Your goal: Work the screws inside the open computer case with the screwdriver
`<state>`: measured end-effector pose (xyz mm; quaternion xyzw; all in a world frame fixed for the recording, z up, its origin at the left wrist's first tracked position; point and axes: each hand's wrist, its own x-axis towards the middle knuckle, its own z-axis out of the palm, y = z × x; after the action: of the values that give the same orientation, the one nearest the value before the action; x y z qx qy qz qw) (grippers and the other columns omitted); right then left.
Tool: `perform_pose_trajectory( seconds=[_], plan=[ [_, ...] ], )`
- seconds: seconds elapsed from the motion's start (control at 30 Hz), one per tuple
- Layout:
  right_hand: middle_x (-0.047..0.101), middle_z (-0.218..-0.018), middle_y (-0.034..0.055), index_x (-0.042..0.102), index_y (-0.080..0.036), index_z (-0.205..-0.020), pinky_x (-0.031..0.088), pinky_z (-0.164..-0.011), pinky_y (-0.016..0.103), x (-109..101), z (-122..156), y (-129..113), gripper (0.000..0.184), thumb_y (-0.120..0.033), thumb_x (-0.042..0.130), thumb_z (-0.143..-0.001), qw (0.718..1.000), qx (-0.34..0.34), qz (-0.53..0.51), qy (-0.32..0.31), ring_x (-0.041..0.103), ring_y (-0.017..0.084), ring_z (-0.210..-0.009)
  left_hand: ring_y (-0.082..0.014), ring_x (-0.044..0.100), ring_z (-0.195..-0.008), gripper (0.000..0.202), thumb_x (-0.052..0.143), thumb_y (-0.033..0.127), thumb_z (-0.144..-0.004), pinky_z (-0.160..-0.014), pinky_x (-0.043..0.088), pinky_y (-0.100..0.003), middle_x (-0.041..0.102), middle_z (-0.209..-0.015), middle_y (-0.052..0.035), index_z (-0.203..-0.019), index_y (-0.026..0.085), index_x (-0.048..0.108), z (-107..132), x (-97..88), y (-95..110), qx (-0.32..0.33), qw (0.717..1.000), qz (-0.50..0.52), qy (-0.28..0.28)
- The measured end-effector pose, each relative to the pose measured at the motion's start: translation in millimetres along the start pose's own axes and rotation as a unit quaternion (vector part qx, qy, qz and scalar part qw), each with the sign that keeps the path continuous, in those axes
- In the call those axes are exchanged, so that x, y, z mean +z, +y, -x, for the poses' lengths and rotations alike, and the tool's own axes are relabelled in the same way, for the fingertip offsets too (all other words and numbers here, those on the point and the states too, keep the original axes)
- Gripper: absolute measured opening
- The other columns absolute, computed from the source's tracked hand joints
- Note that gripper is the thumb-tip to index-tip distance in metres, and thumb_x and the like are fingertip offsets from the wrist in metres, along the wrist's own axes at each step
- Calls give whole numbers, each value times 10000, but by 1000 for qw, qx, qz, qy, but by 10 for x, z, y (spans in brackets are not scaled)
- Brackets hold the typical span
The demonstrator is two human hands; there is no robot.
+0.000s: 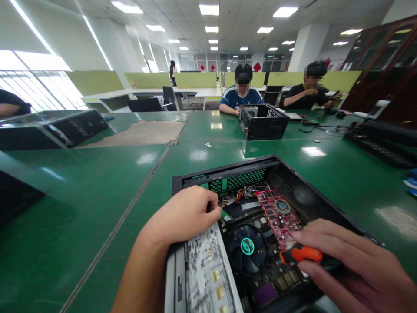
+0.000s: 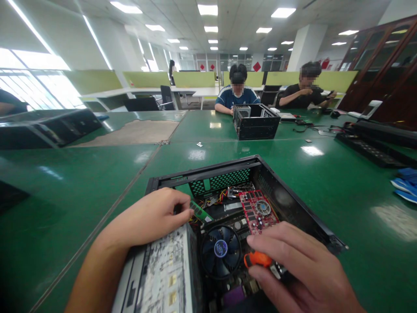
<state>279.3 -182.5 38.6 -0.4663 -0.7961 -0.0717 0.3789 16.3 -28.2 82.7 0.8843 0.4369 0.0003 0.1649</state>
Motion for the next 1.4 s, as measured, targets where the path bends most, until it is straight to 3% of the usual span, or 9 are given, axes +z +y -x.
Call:
perform_pose_trajectory(
  seconds=[0.13, 0.27, 0.43, 0.63, 0.77, 1.4],
  plan=[
    [756, -1222, -21, 621, -271, -1311, 504, -1016, 158, 22, 142, 68, 355, -333, 593, -963, 997, 22, 63, -29, 731, 111, -1082, -134, 523, -593, 253, 521, 304, -857, -575, 303, -279, 641, -650, 5, -646, 196, 608, 0, 4, -7, 5, 1000, 1, 5],
    [676, -1375, -16, 529, -279, -1431, 501, -1037, 208, 56, 295, 142, 456, -381, 555, -987, 993, 56, 82, -68, 674, 143, -1214, -137, 528, -595, 246, 528, 305, -854, -574, 305, -279, 644, -652, 6, -651, 198, 618, 6, 8, -16, 3, 1000, -1, 4],
    [752, -1242, -9, 603, -267, -1333, 533, -981, 185, 41, 173, 74, 361, -321, 543, -981, 995, 79, 34, -51, 747, 141, -1069, -139, 531, -591, 252, 530, 309, -854, -568, 307, -280, 636, -641, 6, -644, 199, 615, 3, 15, -23, 5, 1000, 2, 5],
    [788, -1159, 15, 657, -222, -1223, 521, -968, 132, 75, -165, -184, 322, -151, 556, -926, 997, -16, -58, -49, 753, 130, -1051, -140, 536, -591, 246, 536, 304, -853, -560, 319, -273, 638, -641, 8, -646, 201, 622, 4, 7, -14, 8, 1000, -5, 7],
    [772, -1195, 26, 665, -232, -1239, 563, -962, 186, 146, -270, -329, 357, -125, 542, -921, 994, -17, -90, -62, 751, 156, -1064, -139, 543, -587, 250, 538, 309, -856, -554, 328, -269, 646, -649, 1, -656, 197, 637, 8, 9, -18, 10, 1000, -2, 13],
    [771, -1192, 18, 651, -261, -1268, 586, -945, 220, 222, -253, -350, 357, -156, 526, -951, 994, 1, -85, -64, 756, 169, -1053, -134, 530, -585, 253, 528, 300, -852, -561, 324, -268, 650, -651, -1, -644, 194, 625, 10, 0, -1, 9, 1000, 5, 8]
  ],
)
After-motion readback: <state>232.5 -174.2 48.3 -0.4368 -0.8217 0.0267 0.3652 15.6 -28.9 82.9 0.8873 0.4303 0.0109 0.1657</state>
